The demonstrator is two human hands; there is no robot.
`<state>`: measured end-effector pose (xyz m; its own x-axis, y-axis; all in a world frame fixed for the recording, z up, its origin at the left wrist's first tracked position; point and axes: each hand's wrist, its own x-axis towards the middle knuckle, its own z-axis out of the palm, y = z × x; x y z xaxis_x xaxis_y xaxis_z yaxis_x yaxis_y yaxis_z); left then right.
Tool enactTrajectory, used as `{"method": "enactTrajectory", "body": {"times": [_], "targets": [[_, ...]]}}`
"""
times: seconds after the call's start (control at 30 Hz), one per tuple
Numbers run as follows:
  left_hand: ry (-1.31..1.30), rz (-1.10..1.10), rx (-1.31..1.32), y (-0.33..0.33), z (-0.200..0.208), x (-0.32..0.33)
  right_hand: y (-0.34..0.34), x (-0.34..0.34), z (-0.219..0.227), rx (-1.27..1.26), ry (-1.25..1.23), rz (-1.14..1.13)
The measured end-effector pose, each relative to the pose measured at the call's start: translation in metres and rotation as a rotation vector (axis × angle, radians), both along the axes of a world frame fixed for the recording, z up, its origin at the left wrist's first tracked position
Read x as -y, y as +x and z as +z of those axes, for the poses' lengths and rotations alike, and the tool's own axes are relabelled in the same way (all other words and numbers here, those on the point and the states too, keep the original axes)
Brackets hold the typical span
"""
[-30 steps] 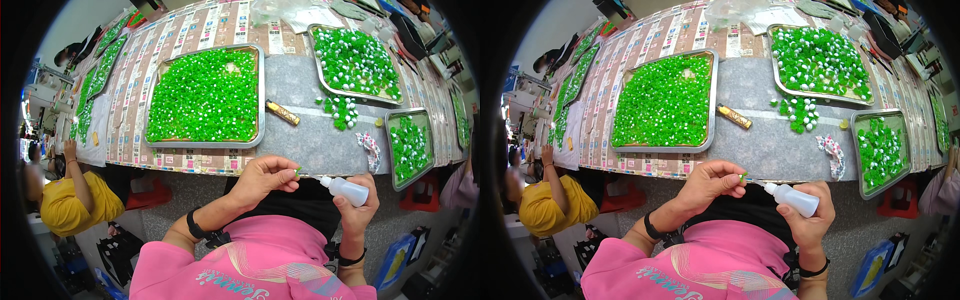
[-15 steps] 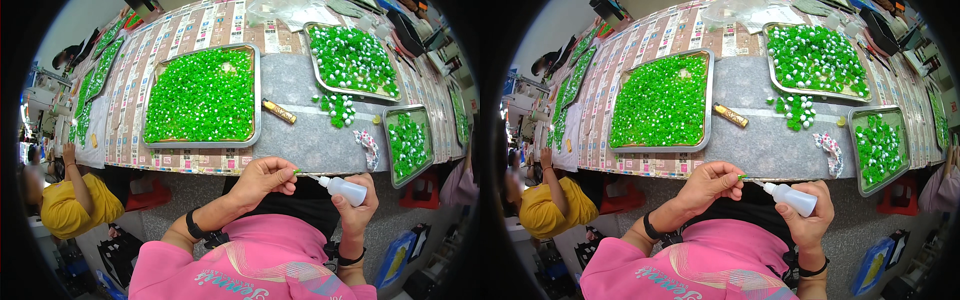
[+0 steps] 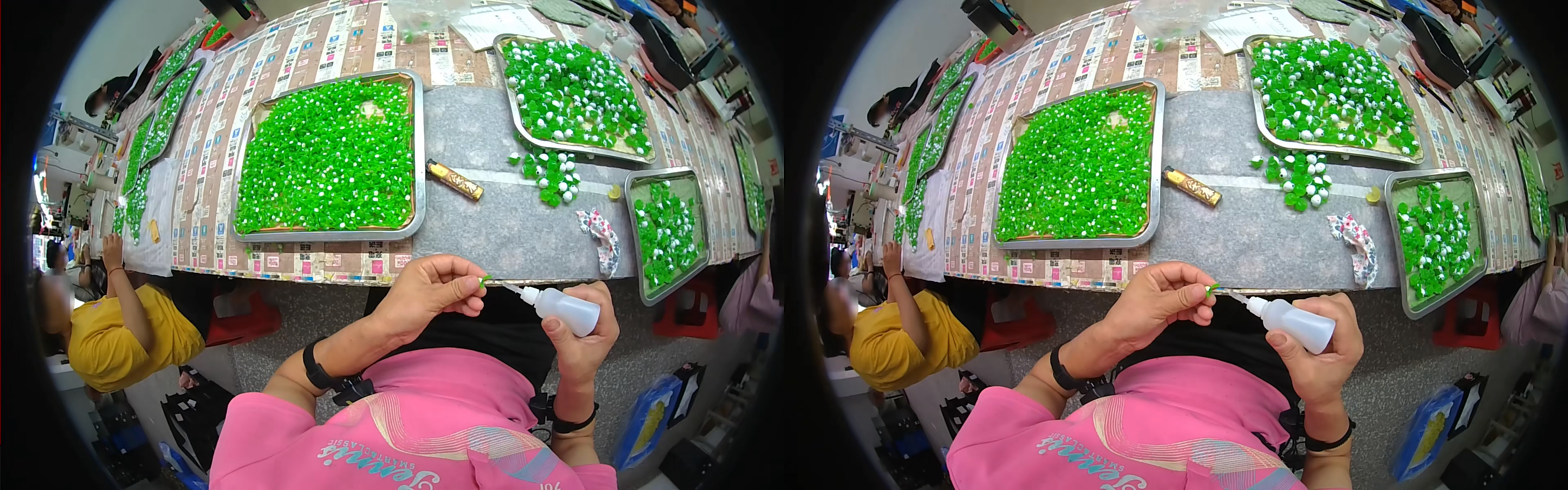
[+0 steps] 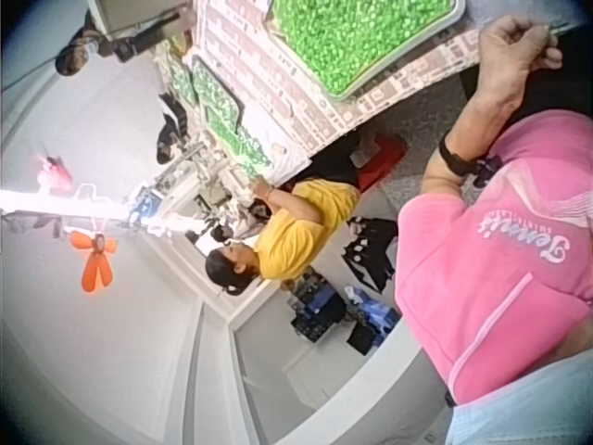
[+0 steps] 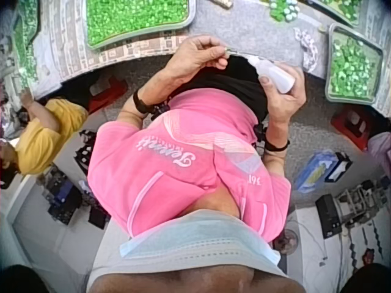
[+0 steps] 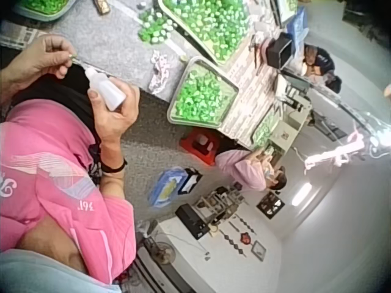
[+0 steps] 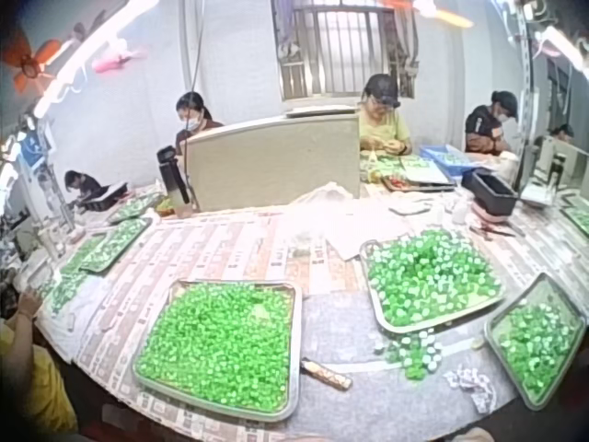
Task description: Manually assembling small green and white plastic components using adhesive and an applicator rod at a workbench.
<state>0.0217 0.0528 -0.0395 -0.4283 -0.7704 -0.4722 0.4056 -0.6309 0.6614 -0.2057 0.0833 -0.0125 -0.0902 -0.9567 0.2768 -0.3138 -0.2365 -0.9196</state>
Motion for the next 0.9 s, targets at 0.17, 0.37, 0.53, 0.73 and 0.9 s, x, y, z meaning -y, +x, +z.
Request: {"method": "enactTrajectory", "body": {"times": [0.17, 0.37, 0.53, 0.73, 0.9], "targets": [[-0.027, -0.004, -0.014, 0.0, 0.0, 0.0, 0.002, -0.003, 0.003, 0.001, 0.028, 0.027], [-0.03, -0.014, -0.009, 0.001, 0.0, 0.0, 0.002, -0.003, 0.002, -0.017, 0.025, 0.038], [-0.029, -0.019, 0.019, 0.001, 0.0, -0.001, 0.003, -0.003, 0.001, -0.057, -0.005, 0.053], [-0.025, -0.019, 0.015, 0.001, 0.002, -0.001, 0.001, -0.002, 0.002, -0.009, -0.007, 0.017], [0.005, -0.01, 0.036, 0.002, 0.002, -0.002, 0.008, 0.018, -0.004, -0.017, 0.045, -0.065]]}}
